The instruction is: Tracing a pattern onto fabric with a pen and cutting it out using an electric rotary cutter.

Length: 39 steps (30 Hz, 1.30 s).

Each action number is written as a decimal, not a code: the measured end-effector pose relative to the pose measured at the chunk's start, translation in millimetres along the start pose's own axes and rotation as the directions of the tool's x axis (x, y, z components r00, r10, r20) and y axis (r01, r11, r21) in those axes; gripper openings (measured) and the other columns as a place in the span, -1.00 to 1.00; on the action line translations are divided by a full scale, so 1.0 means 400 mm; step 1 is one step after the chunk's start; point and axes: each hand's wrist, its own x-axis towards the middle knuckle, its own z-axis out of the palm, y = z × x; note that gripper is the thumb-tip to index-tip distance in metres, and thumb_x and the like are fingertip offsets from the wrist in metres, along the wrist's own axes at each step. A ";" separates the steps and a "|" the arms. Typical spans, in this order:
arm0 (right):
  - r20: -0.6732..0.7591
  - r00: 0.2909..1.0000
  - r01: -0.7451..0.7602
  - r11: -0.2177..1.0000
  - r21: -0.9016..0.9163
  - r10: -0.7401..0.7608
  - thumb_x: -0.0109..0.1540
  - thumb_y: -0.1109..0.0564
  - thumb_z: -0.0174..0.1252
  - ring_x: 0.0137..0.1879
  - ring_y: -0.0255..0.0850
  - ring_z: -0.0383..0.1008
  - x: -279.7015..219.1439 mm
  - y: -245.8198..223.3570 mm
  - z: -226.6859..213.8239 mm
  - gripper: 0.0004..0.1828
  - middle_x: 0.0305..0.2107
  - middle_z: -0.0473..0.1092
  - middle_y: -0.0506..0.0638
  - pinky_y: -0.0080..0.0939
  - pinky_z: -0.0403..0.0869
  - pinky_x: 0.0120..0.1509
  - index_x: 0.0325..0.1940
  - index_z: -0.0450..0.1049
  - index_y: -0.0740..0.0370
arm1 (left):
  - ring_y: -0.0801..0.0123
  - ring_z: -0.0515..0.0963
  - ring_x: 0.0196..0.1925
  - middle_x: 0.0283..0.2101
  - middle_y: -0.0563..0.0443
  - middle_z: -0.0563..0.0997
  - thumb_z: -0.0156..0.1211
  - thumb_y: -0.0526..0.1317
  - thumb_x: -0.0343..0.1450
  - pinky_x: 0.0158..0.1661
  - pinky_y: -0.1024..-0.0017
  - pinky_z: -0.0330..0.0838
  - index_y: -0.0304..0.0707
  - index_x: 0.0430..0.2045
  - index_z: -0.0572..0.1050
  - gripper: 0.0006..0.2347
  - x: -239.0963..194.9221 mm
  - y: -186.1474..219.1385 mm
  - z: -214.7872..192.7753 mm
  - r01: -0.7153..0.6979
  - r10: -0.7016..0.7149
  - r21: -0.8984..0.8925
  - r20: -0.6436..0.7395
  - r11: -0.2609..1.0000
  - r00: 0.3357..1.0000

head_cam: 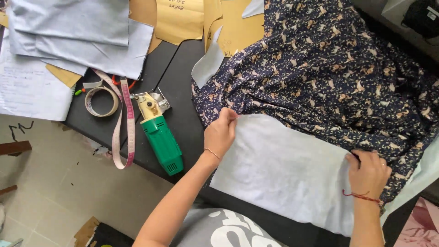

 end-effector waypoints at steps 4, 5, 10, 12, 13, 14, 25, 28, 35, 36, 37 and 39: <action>-0.241 0.969 0.079 0.989 0.127 -0.046 0.16 0.22 0.13 -0.05 -0.03 0.30 0.017 -0.234 -0.083 -0.88 -0.20 0.34 0.06 -0.06 0.24 0.01 -0.21 0.45 0.22 | 0.19 0.42 -0.16 -0.14 0.02 0.40 -0.01 -0.48 0.19 -0.21 0.19 0.27 -0.24 -0.25 0.30 -0.72 -0.025 0.029 0.026 -0.402 0.513 0.410 -0.208 0.819 0.833; -0.245 0.967 0.150 0.938 0.312 -0.073 0.15 0.30 0.06 -0.07 -0.07 0.30 0.010 -0.297 -0.104 -0.87 -0.24 0.32 0.12 -0.12 0.23 0.09 -0.22 0.41 0.33 | 0.19 0.37 0.02 -0.01 0.02 0.32 0.08 -0.46 0.18 0.04 0.07 0.17 -0.20 -0.28 0.31 -0.71 -0.035 0.038 0.034 -0.392 0.512 0.451 -0.180 0.802 0.840; -0.122 0.985 0.163 0.875 0.456 -0.121 0.16 0.13 -0.05 0.12 -0.03 0.20 -0.040 -0.445 -0.052 -0.73 0.01 0.20 0.12 0.01 0.13 0.19 -0.07 0.32 0.22 | 0.12 0.29 -0.04 -0.04 -0.05 0.26 0.18 -0.26 0.19 -0.14 0.21 0.21 -0.05 -0.18 0.26 -0.64 -0.004 -0.005 -0.042 -0.061 0.323 0.540 -0.405 0.839 0.855; -0.097 0.989 0.144 0.885 0.443 -0.113 0.19 0.06 -0.08 0.22 -0.01 0.11 -0.064 -0.477 -0.031 -0.67 0.11 0.12 0.11 0.13 0.04 0.26 0.01 0.27 0.18 | 0.11 0.28 -0.09 -0.08 -0.06 0.23 0.27 -0.14 0.18 -0.22 0.22 0.24 -0.03 -0.16 0.22 -0.58 0.012 -0.036 -0.069 0.036 0.281 0.597 -0.429 0.801 0.858; -0.102 0.986 0.161 0.885 0.437 -0.130 0.18 0.05 -0.08 0.26 0.02 0.05 -0.072 -0.493 -0.029 -0.62 0.14 0.07 0.12 0.20 -0.05 0.29 0.07 0.22 0.17 | 0.10 0.34 -0.27 -0.28 -0.04 0.33 0.17 -0.19 0.24 -0.35 0.23 0.25 -0.11 -0.25 0.22 -0.70 0.023 -0.054 -0.073 -0.036 0.282 0.553 -0.366 0.833 0.887; -0.112 0.982 0.184 0.884 0.430 -0.150 0.18 0.04 -0.08 0.29 0.04 -0.01 -0.076 -0.510 -0.026 -0.57 0.17 0.02 0.12 0.27 -0.14 0.32 0.13 0.17 0.17 | 0.10 0.39 -0.45 -0.47 -0.03 0.43 0.07 -0.23 0.30 -0.47 0.23 0.26 -0.19 -0.35 0.22 -0.82 0.037 -0.071 -0.079 -0.105 0.288 0.498 -0.307 0.861 0.907; -0.094 0.986 0.167 0.824 0.541 -0.137 0.23 0.06 -0.18 0.30 0.01 -0.02 -0.113 -0.506 -0.046 -0.62 0.15 0.05 0.12 0.26 -0.17 0.34 0.09 0.20 0.21 | 0.19 0.42 -0.52 -0.48 0.04 0.33 0.21 -0.09 0.18 -0.59 0.24 0.28 -0.10 -0.54 0.23 -0.75 -0.241 -0.083 -0.046 -0.008 0.057 0.578 -0.066 0.816 0.996; -0.114 0.989 0.143 0.829 0.541 -0.097 0.25 0.10 -0.21 0.29 0.04 0.01 -0.129 -0.488 -0.060 -0.66 0.13 0.09 0.15 0.22 -0.14 0.35 0.05 0.24 0.26 | 0.25 0.42 -0.58 -0.52 0.10 0.32 0.27 -0.10 0.14 -0.68 0.29 0.25 -0.11 -0.59 0.24 -0.72 -0.300 -0.137 -0.009 0.005 -0.008 0.599 0.002 0.801 1.000; -0.106 0.980 0.197 0.850 0.489 -0.166 0.22 0.12 -0.17 0.29 -0.01 0.03 -0.191 -0.480 -0.051 -0.66 0.16 0.06 0.08 0.22 -0.13 0.35 0.08 0.24 0.19 | 0.36 0.38 -0.59 -0.59 0.17 0.32 0.28 -0.16 0.14 -0.73 0.35 0.18 -0.08 -0.62 0.22 -0.73 -0.328 -0.128 -0.032 -0.046 0.093 0.579 -0.052 0.814 0.994; -0.092 0.981 0.192 0.852 0.487 -0.169 0.22 0.12 -0.17 0.29 -0.01 0.03 -0.197 -0.480 -0.051 -0.66 0.16 0.06 0.08 0.22 -0.13 0.35 0.08 0.24 0.19 | 0.36 0.38 -0.59 -0.59 0.17 0.32 0.28 -0.16 0.14 -0.73 0.35 0.18 -0.08 -0.62 0.22 -0.73 -0.331 -0.120 -0.040 -0.040 0.081 0.576 -0.045 0.817 0.996; -0.107 0.981 0.196 0.858 0.475 -0.165 0.22 0.12 -0.15 0.29 0.00 0.03 -0.204 -0.479 -0.051 -0.66 0.16 0.06 0.09 0.22 -0.11 0.34 0.08 0.24 0.20 | 0.33 0.37 -0.56 -0.57 0.16 0.31 0.22 -0.16 0.18 -0.70 0.31 0.19 -0.09 -0.63 0.23 -0.78 -0.335 -0.113 -0.047 0.002 0.004 0.502 -0.011 0.865 1.000; -0.132 0.977 0.212 0.857 0.470 -0.169 0.22 0.13 -0.13 0.29 0.01 0.03 -0.207 -0.482 -0.052 -0.65 0.16 0.07 0.11 0.22 -0.10 0.34 0.09 0.24 0.21 | 0.30 0.36 -0.54 -0.55 0.15 0.30 0.15 -0.17 0.23 -0.68 0.27 0.20 -0.09 -0.64 0.23 -0.81 -0.340 -0.088 -0.073 0.057 -0.070 0.431 0.014 0.901 0.997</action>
